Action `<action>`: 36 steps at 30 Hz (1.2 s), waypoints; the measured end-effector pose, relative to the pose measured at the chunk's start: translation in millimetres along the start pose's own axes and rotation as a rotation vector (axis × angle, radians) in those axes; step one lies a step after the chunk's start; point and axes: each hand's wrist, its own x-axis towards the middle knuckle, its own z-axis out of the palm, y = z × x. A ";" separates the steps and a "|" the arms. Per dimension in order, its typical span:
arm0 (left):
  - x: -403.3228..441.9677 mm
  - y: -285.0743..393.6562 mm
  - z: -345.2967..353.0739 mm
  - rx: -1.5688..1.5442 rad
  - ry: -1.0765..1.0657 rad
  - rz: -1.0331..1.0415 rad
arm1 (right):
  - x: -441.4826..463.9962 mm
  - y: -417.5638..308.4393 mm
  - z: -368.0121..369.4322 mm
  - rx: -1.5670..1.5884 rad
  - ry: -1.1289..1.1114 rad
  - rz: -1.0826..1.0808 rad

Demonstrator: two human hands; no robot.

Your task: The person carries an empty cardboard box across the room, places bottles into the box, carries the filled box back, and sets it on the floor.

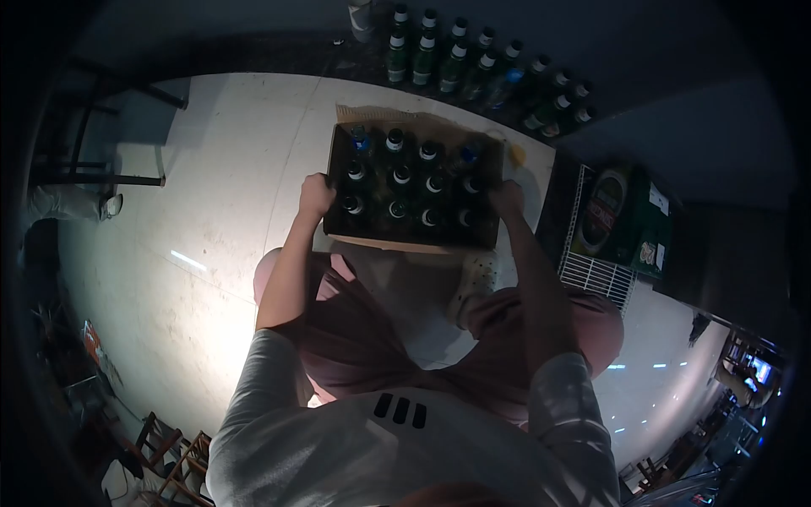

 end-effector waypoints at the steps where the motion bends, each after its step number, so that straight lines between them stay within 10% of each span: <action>1: -4.7 -6.0 4.5 0.014 -0.007 0.012 | -4.0 -0.8 -1.7 -0.009 -0.008 -0.016; 20: 8.0 -32.4 46.3 -0.277 -0.122 -0.239 | 10.1 30.1 47.6 0.399 -0.106 -0.050; 36: -4.4 -10.2 15.2 0.070 -0.068 -0.134 | -13.2 -8.5 6.4 -0.064 -0.090 0.083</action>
